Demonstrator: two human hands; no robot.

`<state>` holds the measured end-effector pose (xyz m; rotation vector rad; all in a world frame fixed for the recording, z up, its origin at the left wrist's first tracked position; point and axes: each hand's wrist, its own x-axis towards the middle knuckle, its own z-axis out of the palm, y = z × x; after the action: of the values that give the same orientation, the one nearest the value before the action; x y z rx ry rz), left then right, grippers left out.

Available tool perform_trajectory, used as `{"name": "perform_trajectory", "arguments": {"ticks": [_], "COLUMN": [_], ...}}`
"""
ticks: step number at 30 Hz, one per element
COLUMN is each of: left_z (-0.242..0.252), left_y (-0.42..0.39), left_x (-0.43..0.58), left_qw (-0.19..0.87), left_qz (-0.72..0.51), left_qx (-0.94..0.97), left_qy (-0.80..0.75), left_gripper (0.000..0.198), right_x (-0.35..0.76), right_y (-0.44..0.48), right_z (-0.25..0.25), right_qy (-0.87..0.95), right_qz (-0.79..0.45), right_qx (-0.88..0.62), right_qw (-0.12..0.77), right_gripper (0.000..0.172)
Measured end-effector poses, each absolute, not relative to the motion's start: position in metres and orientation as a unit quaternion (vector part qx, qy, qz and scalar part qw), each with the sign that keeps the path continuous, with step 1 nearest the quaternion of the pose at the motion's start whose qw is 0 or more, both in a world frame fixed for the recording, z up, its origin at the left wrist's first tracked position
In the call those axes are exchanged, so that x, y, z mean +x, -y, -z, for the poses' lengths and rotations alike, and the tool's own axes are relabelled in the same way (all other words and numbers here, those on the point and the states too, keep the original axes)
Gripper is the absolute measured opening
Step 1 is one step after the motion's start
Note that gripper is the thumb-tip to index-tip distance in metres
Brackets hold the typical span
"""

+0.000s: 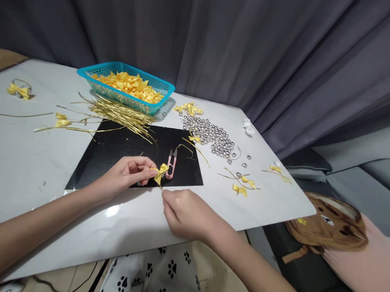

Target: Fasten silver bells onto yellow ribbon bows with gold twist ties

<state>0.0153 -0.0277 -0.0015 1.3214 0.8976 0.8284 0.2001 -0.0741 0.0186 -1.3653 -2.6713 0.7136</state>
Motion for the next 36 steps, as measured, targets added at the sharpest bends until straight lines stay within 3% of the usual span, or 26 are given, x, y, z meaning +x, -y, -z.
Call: {"name": "perform_trajectory", "arguments": {"ticks": [8,15,19,27,36], "left_z": [0.002,0.003,0.004,0.004,0.002], "left_y": [0.028,0.027,0.026,0.029,0.030], "left_x": [0.015,0.014,0.014,0.016,0.018], "left_qw": [0.632,0.635,0.627,0.606,0.589], "left_qz": [-0.372,-0.379,-0.384,-0.361,-0.349], "left_qx": [0.557,0.546,0.551,0.593,0.606], "left_qy": [-0.390,-0.394,-0.394,-0.388,-0.405], "left_gripper": [0.018,0.017,0.017,0.020,0.023], "right_x": [0.195,0.196,0.197,0.196,0.192], "right_y": [0.077,0.078,0.079,0.071,0.068], "right_z": [-0.019,-0.017,-0.012,0.000,0.006], "right_qy": [0.883,0.899,0.900,0.829,0.853], "right_qz": [-0.193,-0.188,-0.194,-0.206,-0.149], "right_qx": [-0.427,-0.395,-0.389,-0.468,-0.421], "right_qw": [-0.021,-0.013,0.039,0.227,0.269], "right_gripper": [0.017,0.017,0.021,0.014,0.013]}}
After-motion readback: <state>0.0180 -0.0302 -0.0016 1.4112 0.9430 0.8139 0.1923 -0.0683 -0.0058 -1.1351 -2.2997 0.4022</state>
